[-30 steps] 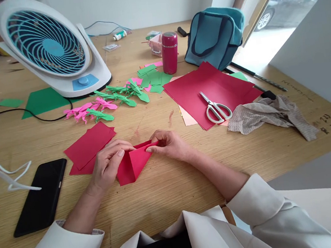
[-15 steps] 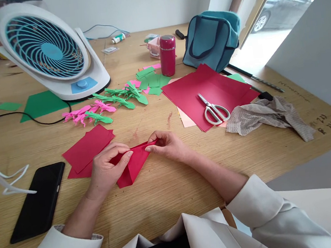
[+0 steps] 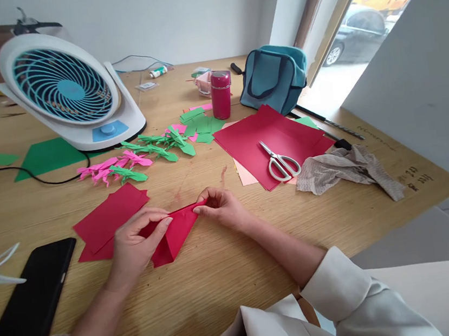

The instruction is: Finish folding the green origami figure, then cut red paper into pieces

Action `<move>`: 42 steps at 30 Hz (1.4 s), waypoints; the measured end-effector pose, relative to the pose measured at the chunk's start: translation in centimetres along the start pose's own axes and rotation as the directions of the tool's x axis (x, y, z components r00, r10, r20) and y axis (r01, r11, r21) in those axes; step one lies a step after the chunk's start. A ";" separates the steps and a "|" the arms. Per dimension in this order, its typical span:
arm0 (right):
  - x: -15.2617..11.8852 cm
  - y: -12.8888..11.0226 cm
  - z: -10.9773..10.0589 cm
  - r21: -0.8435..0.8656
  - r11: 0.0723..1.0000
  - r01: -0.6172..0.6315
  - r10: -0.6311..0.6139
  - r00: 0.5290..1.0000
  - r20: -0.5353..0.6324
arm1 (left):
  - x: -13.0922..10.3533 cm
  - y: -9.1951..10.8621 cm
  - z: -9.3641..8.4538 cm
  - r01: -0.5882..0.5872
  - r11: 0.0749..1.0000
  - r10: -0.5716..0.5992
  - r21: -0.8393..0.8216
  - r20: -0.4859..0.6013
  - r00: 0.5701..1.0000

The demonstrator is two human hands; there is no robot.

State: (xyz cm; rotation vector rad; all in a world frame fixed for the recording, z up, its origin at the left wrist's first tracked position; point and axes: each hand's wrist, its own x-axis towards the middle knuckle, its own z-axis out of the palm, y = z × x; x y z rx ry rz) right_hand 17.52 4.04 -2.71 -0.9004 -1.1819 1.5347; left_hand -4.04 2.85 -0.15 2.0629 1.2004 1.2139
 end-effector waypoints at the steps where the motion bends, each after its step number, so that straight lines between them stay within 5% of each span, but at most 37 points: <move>1: 0.0 0.0 0.0 0.007 1.000 -0.006 0.006 1.000 -0.001 | 0.0 -0.1 0.0 0.004 1.000 -0.004 0.001 0.002 1.000; 14: 0.3 -0.2 0.1 0.071 0.994 -0.077 0.077 0.997 -0.003 | -0.1 -1.3 -0.2 -0.037 0.999 0.036 0.014 0.021 0.999; 21: 0.3 -0.5 0.0 -0.001 1.000 -0.017 0.017 1.000 -0.010 | -0.1 -2.1 0.0 -0.036 0.999 0.036 0.033 0.008 0.999; 42: -0.1 -1.3 0.4 0.098 0.995 0.024 -0.017 0.998 -0.068 | -0.1 0.2 -0.2 -0.235 0.931 0.276 0.279 -0.117 0.954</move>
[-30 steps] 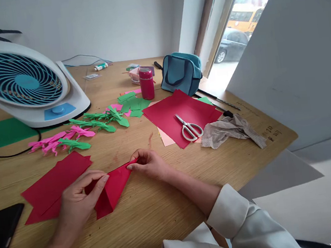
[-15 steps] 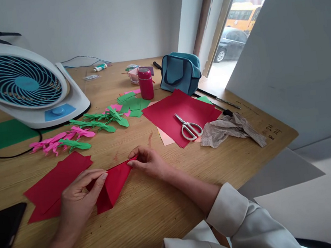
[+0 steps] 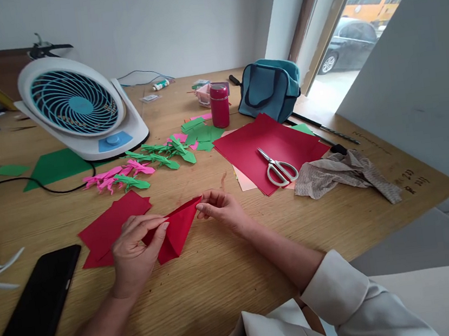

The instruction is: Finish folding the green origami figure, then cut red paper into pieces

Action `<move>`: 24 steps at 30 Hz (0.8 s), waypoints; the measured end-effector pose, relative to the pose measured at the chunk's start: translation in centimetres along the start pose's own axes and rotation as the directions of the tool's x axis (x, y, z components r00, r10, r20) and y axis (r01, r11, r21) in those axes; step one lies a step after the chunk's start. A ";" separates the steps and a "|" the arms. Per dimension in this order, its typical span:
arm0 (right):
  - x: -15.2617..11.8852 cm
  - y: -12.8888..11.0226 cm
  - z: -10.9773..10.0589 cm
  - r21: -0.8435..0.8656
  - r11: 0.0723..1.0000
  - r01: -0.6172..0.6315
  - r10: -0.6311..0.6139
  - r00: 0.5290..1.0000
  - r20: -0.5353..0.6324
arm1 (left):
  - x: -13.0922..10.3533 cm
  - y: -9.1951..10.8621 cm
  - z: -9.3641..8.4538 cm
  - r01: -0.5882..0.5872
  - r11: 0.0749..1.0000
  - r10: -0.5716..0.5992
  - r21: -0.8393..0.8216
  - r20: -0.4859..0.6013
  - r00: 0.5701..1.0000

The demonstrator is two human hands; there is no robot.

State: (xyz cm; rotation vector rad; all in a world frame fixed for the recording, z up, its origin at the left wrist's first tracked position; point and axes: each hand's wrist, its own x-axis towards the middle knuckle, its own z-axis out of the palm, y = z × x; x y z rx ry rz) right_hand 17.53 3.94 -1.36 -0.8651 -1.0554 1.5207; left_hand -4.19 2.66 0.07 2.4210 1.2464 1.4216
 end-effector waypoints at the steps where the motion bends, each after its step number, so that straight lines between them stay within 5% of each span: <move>1: 0.0 0.0 0.1 0.004 1.000 0.001 -0.001 1.000 -0.004 | 0.0 0.1 0.0 -0.005 1.000 0.005 0.004 0.004 1.000; 24: -0.2 0.1 0.1 0.209 0.976 -0.061 0.067 0.997 -0.025 | -0.4 1.2 -0.3 -0.065 0.996 0.064 0.056 0.018 0.998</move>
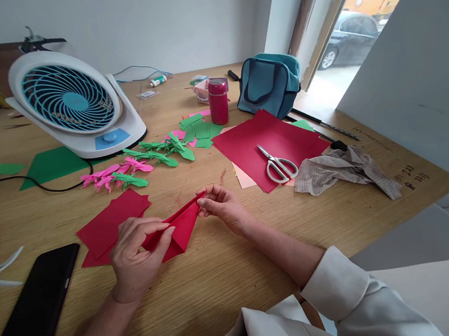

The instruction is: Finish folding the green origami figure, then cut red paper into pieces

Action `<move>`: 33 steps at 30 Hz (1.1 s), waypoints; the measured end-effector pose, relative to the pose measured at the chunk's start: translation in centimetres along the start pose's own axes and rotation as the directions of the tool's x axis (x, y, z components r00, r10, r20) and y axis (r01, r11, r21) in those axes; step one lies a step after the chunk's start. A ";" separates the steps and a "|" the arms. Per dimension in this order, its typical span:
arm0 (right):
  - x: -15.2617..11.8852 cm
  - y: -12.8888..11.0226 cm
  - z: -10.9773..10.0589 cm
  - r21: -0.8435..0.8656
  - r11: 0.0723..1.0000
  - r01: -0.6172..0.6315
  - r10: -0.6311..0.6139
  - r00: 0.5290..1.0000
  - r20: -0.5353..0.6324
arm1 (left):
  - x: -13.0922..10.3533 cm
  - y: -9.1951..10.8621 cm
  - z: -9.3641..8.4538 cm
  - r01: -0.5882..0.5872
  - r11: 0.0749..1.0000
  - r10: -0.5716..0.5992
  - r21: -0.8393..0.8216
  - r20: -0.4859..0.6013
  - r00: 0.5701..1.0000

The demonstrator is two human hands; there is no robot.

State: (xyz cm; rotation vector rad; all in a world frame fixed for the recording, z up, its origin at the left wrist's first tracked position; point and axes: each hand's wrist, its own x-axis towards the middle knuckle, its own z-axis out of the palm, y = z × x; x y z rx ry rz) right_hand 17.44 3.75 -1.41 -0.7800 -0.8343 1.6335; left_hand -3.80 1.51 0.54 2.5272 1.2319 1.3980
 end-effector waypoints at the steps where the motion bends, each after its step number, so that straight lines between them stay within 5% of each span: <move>1: 0.0 0.0 0.0 0.016 1.000 -0.003 0.003 1.000 -0.003 | 0.0 0.0 0.0 0.000 1.000 0.000 -0.002 0.003 1.000; 33: 0.0 -0.5 0.2 0.090 0.996 -0.023 0.028 0.998 -0.059 | 0.2 0.4 -0.1 -0.015 1.000 0.015 -0.015 -0.007 1.000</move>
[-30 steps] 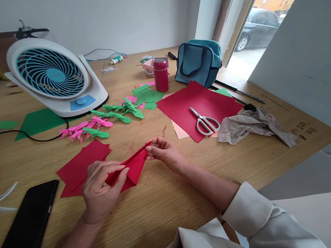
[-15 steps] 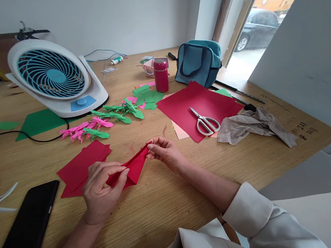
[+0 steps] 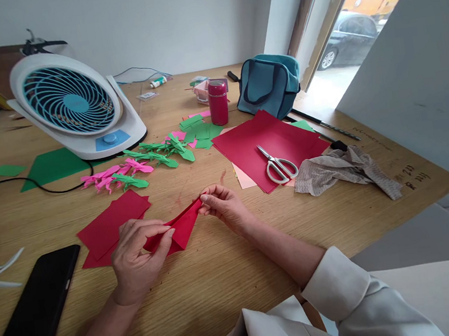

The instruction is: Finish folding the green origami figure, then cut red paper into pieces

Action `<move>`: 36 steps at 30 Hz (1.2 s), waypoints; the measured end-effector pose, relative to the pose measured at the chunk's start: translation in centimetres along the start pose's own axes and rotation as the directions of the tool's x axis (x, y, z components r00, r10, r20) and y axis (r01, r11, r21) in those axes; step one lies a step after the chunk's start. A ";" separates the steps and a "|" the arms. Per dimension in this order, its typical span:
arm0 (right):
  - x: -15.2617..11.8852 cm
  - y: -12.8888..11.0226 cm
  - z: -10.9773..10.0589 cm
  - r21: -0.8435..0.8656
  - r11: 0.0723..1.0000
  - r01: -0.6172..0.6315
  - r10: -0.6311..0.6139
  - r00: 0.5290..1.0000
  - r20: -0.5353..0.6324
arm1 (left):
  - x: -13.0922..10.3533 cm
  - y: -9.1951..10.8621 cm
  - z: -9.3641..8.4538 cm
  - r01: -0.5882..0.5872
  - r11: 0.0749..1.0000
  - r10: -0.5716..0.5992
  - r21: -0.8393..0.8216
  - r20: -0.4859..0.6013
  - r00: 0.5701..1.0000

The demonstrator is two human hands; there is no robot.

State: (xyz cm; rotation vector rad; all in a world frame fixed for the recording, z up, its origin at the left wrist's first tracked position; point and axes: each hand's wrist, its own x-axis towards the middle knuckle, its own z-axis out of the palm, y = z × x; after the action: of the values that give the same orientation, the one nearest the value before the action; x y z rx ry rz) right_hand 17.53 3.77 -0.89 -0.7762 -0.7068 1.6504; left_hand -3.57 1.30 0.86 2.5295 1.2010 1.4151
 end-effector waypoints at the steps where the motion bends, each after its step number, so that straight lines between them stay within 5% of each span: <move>1: 0.0 0.0 0.0 0.002 1.000 0.000 0.000 1.000 -0.002 | 0.0 0.0 0.0 0.003 1.000 -0.003 0.000 -0.001 1.000; 36: -0.2 -0.1 0.0 -0.017 0.999 0.043 -0.043 0.999 -0.019 | 0.0 0.0 -0.1 0.014 1.000 -0.015 -0.022 -0.020 1.000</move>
State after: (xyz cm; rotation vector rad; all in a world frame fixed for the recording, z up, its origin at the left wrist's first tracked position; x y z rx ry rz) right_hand 17.62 3.63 -0.82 -0.7831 -0.7199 1.5979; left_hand -3.68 1.30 0.93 2.4932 1.1971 1.4455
